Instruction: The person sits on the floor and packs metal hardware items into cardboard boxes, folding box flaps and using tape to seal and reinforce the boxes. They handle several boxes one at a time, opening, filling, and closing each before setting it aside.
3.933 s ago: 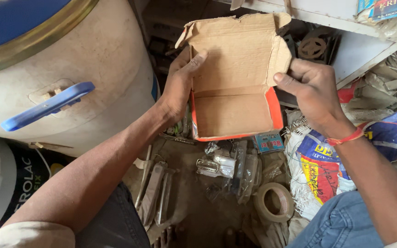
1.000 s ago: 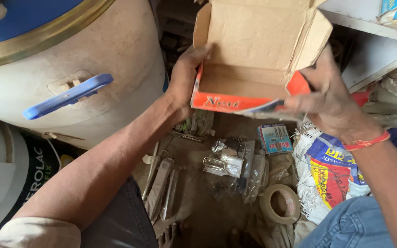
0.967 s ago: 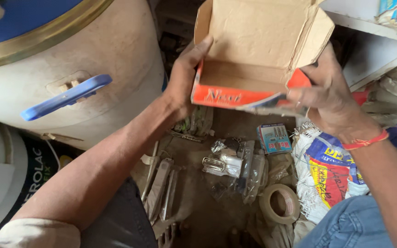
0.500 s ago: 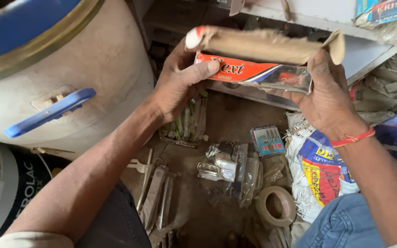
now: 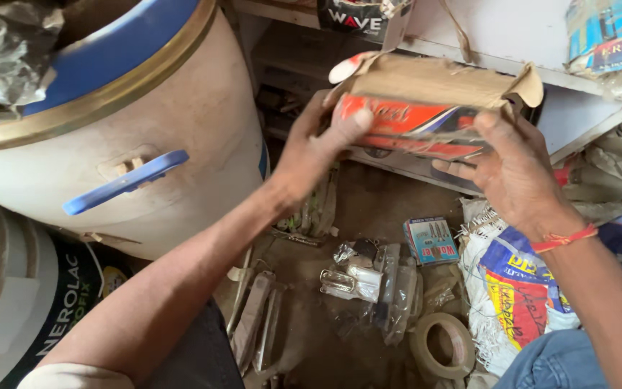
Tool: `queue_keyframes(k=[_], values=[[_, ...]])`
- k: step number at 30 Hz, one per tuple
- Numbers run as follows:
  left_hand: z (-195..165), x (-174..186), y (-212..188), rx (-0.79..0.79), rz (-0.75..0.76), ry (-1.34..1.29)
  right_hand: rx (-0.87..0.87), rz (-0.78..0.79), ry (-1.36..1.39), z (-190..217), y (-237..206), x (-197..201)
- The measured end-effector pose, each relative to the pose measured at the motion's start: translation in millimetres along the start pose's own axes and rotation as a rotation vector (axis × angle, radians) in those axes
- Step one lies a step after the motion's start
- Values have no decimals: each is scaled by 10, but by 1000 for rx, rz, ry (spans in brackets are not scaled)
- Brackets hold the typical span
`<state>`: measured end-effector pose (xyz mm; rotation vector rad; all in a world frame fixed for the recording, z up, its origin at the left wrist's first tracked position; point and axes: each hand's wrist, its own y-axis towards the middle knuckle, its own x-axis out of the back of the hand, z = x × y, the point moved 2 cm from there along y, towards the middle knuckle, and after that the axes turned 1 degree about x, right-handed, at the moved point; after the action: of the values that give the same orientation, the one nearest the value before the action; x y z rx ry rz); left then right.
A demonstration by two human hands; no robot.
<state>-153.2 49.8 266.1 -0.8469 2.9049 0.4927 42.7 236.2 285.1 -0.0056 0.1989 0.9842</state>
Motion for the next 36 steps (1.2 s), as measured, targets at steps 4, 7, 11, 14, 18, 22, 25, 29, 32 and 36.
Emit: queue_keyframes(k=[4, 7, 11, 14, 18, 22, 25, 29, 32, 36], values=[[-16, -133, -87, -204, -16, 54, -59, -83, 57, 15, 36, -109], [-26, -153, -97, -237, -70, 42, -56, -66, 20, -1, 26, -179], [-35, -142, -138, -313, -168, 280, -32, -112, 20, -118, -8, -201], [-70, -156, -232, -521, -181, 566, -16, -105, 10, -269, -14, -170], [-151, -214, -348, -692, -65, 736, -80, -209, 84, -475, 64, -49], [-275, -356, -493, -761, 195, 617, -129, -218, 173, -574, 66, 73], [-309, -445, -636, -647, 268, 427, -146, -174, 241, -580, 12, 109], [-263, -457, -659, -660, 288, 383, -165, -124, 294, -607, 15, 29], [-204, -424, -614, -618, 282, 369, -167, -97, 316, -618, 55, -52], [-198, -431, -561, -623, 249, 501, -149, -92, 327, -531, 64, -41]])
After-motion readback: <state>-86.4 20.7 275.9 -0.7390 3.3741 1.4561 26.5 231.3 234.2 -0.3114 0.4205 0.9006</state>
